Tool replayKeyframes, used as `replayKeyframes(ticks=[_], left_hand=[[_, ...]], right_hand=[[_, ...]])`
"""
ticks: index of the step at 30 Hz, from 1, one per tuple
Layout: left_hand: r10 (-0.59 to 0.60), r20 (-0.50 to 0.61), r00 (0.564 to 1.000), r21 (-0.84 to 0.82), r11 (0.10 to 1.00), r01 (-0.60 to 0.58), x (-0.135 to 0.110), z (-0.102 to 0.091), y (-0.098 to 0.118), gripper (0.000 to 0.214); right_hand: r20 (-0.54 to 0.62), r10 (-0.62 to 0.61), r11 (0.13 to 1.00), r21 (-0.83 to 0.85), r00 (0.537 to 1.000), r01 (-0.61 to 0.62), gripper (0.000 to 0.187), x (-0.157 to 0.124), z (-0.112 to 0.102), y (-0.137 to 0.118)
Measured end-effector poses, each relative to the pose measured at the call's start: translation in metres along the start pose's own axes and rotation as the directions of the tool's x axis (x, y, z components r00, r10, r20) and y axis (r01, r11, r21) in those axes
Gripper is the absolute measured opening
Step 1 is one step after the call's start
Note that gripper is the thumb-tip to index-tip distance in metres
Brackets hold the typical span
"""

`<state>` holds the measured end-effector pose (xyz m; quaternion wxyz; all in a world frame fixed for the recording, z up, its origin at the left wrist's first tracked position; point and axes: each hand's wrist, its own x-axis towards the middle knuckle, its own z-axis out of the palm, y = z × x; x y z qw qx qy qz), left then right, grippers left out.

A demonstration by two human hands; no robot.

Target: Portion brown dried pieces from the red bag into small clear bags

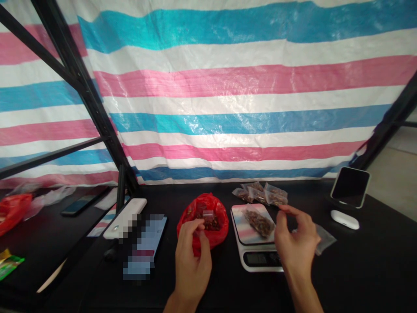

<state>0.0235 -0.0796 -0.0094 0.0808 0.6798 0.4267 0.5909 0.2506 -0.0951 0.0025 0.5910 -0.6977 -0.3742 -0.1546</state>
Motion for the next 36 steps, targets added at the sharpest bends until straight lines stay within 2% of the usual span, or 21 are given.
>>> replayKeyframes(ticks=[2,6,8,12,15,18,19,23,25,28,32,34,36], left_hand=[[0.005,-0.003,1.0,0.003,1.0,-0.005,0.0,0.0,0.0,0.021],[0.005,-0.011,1.0,-0.001,1.0,-0.005,0.0,0.0,0.001,0.021],[0.005,-0.018,1.0,-0.005,1.0,-0.005,0.001,0.0,0.001,0.021],[-0.023,-0.04,0.999,0.002,1.0,0.023,0.003,-0.002,0.001,0.019],[-0.093,-0.068,0.993,0.021,0.995,0.094,0.005,-0.004,-0.002,0.018],[-0.13,-0.013,0.991,0.094,0.987,0.131,0.006,-0.003,-0.006,0.02],[-0.125,0.021,0.992,0.139,0.983,0.121,0.006,-0.002,-0.006,0.025],[-0.061,0.219,0.974,0.34,0.94,-0.018,0.002,0.006,-0.011,0.063],[-0.058,0.318,0.946,0.389,0.918,-0.075,0.0,0.008,-0.015,0.069],[-0.091,0.368,0.925,0.385,0.921,-0.062,0.002,0.01,-0.021,0.058],[-0.186,0.326,0.927,0.376,0.925,0.053,0.009,0.01,-0.025,0.033],[-0.225,0.296,0.928,0.38,0.919,0.102,0.012,0.011,-0.026,0.025],[-0.242,0.274,0.931,0.385,0.914,0.125,0.011,0.012,-0.027,0.026]], right_hand=[[0.118,-0.056,0.994,-0.089,0.991,0.067,0.031,-0.002,0.004,0.002],[0.347,-0.088,0.969,-0.188,0.934,0.161,0.04,-0.012,0.014,0.009],[0.38,-0.094,0.952,-0.235,0.92,0.194,0.043,-0.017,0.019,0.015],[0.371,-0.136,0.932,-0.265,0.918,0.246,0.041,-0.019,0.023,0.021],[0.404,-0.173,0.971,-0.082,0.898,0.224,0.038,-0.017,0.024,0.012],[0.517,-0.253,0.96,0.24,0.817,0.146,0.03,-0.024,0.026,-0.01],[0.552,-0.271,0.949,0.293,0.789,0.121,0.027,-0.029,0.027,-0.019],[0.66,-0.311,0.945,0.289,0.683,0.152,0.032,-0.054,0.037,-0.041],[0.672,-0.346,0.937,0.287,0.655,0.201,0.039,-0.063,0.042,-0.042],[0.661,-0.391,0.92,0.311,0.641,0.24,0.041,-0.067,0.046,-0.039],[0.669,-0.395,0.916,0.337,0.63,0.216,0.053,-0.066,0.045,-0.036],[0.665,-0.372,0.925,0.32,0.647,0.203,0.056,-0.065,0.044,-0.037],[0.641,-0.346,0.935,0.296,0.686,0.195,0.056,-0.065,0.044,-0.038]])
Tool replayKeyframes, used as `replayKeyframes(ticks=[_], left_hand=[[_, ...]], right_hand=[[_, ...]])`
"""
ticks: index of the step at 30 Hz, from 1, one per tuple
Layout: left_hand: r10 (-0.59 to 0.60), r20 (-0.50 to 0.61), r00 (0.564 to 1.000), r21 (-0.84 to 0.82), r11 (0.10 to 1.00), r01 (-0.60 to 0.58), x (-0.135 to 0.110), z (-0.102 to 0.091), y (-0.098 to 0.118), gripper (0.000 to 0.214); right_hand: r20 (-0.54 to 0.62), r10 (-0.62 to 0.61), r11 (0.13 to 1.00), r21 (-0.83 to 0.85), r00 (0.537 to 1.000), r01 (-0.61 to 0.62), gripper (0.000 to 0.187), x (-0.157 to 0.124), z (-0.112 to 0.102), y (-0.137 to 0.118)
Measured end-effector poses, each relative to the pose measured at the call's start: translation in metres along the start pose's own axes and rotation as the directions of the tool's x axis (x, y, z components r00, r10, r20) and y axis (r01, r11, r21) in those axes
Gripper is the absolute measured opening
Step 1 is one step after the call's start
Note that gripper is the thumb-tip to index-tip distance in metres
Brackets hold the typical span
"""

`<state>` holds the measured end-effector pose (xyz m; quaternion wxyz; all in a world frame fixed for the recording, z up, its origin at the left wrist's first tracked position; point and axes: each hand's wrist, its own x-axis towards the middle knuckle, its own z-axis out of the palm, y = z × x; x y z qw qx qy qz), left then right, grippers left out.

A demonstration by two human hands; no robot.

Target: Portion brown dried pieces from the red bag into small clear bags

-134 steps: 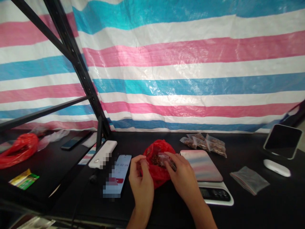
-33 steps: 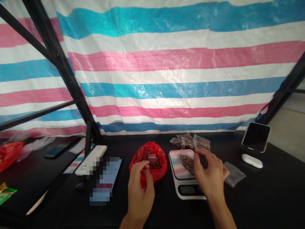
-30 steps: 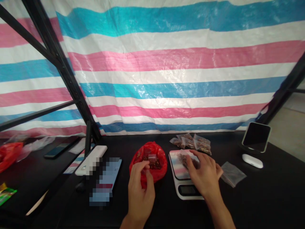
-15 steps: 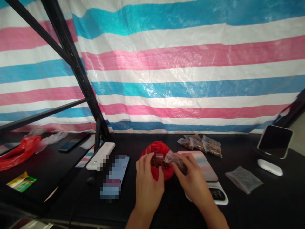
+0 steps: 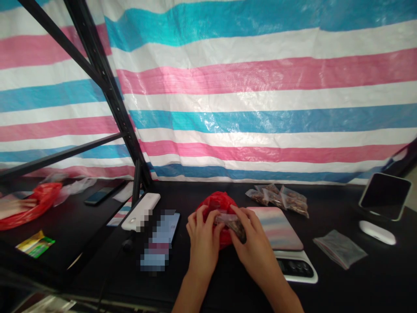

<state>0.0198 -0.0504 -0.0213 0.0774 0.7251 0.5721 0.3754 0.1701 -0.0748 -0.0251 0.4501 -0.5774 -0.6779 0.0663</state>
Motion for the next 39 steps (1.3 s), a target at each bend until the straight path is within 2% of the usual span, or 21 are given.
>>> replayKeyframes(ticks=[2,4,8,11,16,19,23,27,30,32,34,36,39], left_hand=[[0.015,-0.006,1.0,0.013,1.0,-0.015,-0.001,0.002,-0.001,0.034],[0.052,-0.002,0.999,0.031,0.998,-0.051,-0.003,0.003,-0.003,0.041],[0.079,-0.007,0.997,0.039,0.996,-0.079,-0.005,0.001,-0.005,0.034],[0.086,-0.053,0.995,0.028,0.996,-0.084,-0.006,-0.004,-0.006,0.032],[0.131,-0.139,0.982,-0.002,0.991,-0.133,-0.007,-0.01,-0.004,0.046],[0.054,-0.217,0.975,-0.002,0.998,-0.056,-0.006,-0.01,-0.007,0.049],[-0.12,-0.268,0.956,-0.007,0.992,0.122,0.0,-0.007,-0.022,0.04],[-0.18,-0.192,0.965,-0.106,0.981,0.162,0.012,-0.002,-0.041,0.04],[-0.223,-0.112,0.968,-0.208,0.958,0.197,0.021,0.002,-0.047,0.036],[-0.246,-0.066,0.967,-0.305,0.928,0.216,0.024,0.005,-0.046,0.032],[-0.249,-0.08,0.965,-0.389,0.899,0.2,0.025,0.005,-0.042,0.031],[-0.216,-0.162,0.963,-0.416,0.9,0.131,0.024,0.002,-0.038,0.028],[-0.071,-0.272,0.96,-0.353,0.935,-0.031,0.021,-0.005,-0.034,0.023]], right_hand=[[-0.042,0.015,1.0,0.003,0.999,-0.015,0.054,0.001,0.0,-0.002],[-0.03,0.014,1.0,0.025,0.999,-0.014,0.052,0.002,-0.002,-0.005],[0.022,0.021,0.999,0.047,1.0,-0.022,0.05,0.001,-0.005,-0.01],[0.017,0.029,0.999,0.015,0.999,-0.03,0.05,-0.002,-0.005,-0.012],[-0.02,0.029,0.999,-0.042,0.999,-0.03,0.043,-0.002,-0.006,-0.015],[-0.142,0.034,0.998,-0.054,0.989,-0.042,0.03,0.003,-0.019,-0.006],[-0.332,0.007,0.991,-0.12,0.943,-0.05,0.026,0.005,-0.048,0.028],[-0.313,0.043,0.96,-0.251,0.949,-0.126,0.027,-0.004,-0.068,0.058],[-0.288,0.038,0.939,-0.318,0.957,-0.133,0.032,-0.009,-0.071,0.058],[-0.313,0.021,0.939,-0.32,0.95,-0.126,0.034,-0.009,-0.07,0.051],[-0.35,0.008,0.944,-0.306,0.937,-0.122,0.033,-0.007,-0.068,0.042],[-0.385,0.007,0.95,-0.286,0.923,-0.126,0.032,-0.005,-0.066,0.036],[-0.429,0.019,0.953,-0.265,0.903,-0.146,0.031,-0.004,-0.065,0.032]])
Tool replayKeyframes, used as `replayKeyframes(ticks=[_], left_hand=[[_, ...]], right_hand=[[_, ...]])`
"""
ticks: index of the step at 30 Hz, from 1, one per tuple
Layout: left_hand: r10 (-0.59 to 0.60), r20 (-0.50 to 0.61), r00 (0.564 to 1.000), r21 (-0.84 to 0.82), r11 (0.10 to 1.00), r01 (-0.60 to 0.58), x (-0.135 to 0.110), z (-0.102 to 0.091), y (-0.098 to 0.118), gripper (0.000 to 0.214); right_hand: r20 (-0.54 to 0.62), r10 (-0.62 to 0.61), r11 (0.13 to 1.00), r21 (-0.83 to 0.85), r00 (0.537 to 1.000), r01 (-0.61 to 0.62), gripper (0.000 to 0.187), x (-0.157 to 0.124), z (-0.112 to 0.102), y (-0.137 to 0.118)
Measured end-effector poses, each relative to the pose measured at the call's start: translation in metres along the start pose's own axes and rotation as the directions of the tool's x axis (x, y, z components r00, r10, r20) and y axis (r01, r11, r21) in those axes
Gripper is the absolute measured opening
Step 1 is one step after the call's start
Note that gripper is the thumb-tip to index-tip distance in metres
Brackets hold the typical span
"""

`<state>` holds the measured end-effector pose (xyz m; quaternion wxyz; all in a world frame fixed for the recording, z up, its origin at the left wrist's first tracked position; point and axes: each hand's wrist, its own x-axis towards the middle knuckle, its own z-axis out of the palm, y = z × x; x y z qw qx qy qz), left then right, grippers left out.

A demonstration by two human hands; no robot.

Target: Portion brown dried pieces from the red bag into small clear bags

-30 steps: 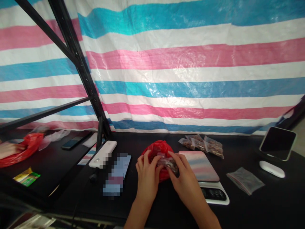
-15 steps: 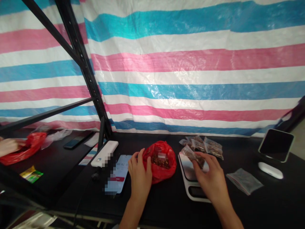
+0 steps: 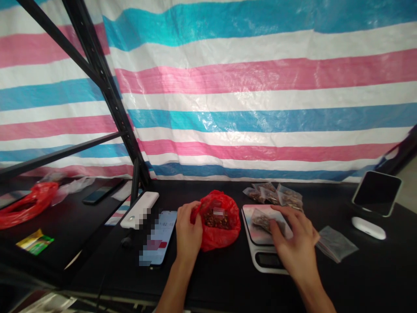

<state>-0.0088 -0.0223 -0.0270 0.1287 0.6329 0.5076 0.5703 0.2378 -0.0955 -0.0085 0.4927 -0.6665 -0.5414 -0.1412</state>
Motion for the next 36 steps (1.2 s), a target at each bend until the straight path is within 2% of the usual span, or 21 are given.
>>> replayKeyframes(ticks=[4,7,9,12,15,22,26,32,36], left_hand=[[0.15,0.007,0.989,0.035,0.988,-0.151,-0.001,-0.005,0.0,0.026],[0.172,0.109,0.979,0.019,0.984,-0.175,-0.001,-0.006,0.0,0.031],[0.161,0.136,0.977,0.024,0.986,-0.166,-0.002,-0.006,0.003,0.03],[0.187,0.059,0.981,0.105,0.976,-0.193,-0.006,-0.009,0.012,0.026],[0.27,-0.042,0.962,0.199,0.946,-0.257,-0.012,-0.013,0.026,0.028],[0.38,-0.123,0.917,0.214,0.912,-0.349,-0.025,-0.019,0.045,0.024],[0.376,-0.139,0.916,0.204,0.916,-0.345,-0.024,-0.02,0.046,0.023],[0.352,-0.184,0.918,0.186,0.929,-0.319,-0.022,-0.021,0.045,0.021],[0.34,-0.183,0.923,0.156,0.937,-0.314,-0.023,-0.02,0.044,0.021]], right_hand=[[-0.041,0.07,0.997,-0.012,0.997,-0.07,0.031,0.0,0.0,0.004],[-0.032,0.1,0.995,-0.014,0.994,-0.101,0.031,0.001,-0.003,0.009],[-0.043,0.105,0.994,0.005,0.994,-0.105,0.031,0.002,-0.005,0.012],[-0.112,0.12,0.992,0.051,0.986,-0.115,0.029,0.005,-0.011,0.013],[-0.14,0.134,0.989,0.085,0.981,-0.123,0.029,0.007,-0.014,0.013],[0.011,0.087,0.996,0.011,0.996,-0.087,0.038,0.002,-0.006,0.015],[0.079,0.034,0.998,-0.056,0.996,-0.03,0.039,0.0,-0.001,0.015],[0.083,-0.005,0.993,-0.117,0.997,0.015,0.04,-0.002,-0.001,0.018],[0.147,-0.044,0.982,-0.174,0.988,0.07,0.036,-0.005,0.006,0.022]])
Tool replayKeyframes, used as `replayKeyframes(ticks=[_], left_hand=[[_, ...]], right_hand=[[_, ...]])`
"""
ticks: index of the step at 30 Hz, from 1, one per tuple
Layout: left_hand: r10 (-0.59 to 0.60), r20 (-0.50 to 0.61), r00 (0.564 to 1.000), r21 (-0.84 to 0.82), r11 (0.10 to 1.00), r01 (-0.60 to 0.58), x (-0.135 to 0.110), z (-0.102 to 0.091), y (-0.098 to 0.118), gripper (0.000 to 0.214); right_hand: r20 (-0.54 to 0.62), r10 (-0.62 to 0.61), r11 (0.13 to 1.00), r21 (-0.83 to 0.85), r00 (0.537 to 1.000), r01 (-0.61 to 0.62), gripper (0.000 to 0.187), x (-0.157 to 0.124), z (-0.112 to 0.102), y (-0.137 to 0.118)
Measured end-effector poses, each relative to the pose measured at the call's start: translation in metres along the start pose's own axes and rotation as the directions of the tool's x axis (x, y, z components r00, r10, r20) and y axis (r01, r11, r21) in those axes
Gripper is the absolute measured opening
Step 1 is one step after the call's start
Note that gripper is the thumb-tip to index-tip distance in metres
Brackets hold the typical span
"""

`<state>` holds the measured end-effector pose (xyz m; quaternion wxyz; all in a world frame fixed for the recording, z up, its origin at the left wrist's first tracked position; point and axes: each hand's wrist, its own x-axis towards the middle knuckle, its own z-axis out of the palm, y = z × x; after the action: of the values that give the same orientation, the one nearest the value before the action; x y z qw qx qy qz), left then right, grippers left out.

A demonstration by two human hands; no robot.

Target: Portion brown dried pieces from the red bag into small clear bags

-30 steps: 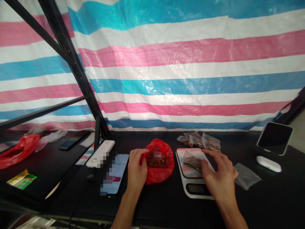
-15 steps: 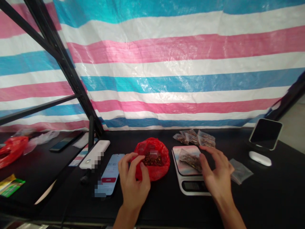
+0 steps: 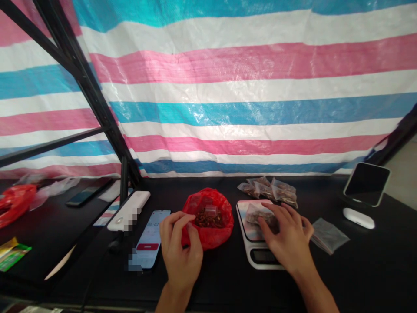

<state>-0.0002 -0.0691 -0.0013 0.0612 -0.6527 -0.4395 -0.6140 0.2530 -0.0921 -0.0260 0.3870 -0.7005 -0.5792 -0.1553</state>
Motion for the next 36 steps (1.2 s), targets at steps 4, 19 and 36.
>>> replayKeyframes(ticks=[4,19,36], left_hand=[[-0.018,-0.016,1.0,-0.026,1.0,0.017,-0.001,0.001,-0.002,0.02],[-0.066,-0.01,0.998,-0.049,0.997,0.066,-0.003,0.003,-0.002,0.017],[-0.097,-0.012,0.995,-0.043,0.994,0.096,-0.004,0.001,-0.005,0.018]], right_hand=[[0.028,0.027,0.979,0.203,0.999,-0.032,0.029,0.002,0.005,-0.01],[0.23,-0.226,0.924,0.359,0.947,0.134,0.036,-0.001,0.017,-0.075],[0.179,0.032,0.834,0.537,0.983,-0.125,0.043,-0.004,0.018,-0.065]])
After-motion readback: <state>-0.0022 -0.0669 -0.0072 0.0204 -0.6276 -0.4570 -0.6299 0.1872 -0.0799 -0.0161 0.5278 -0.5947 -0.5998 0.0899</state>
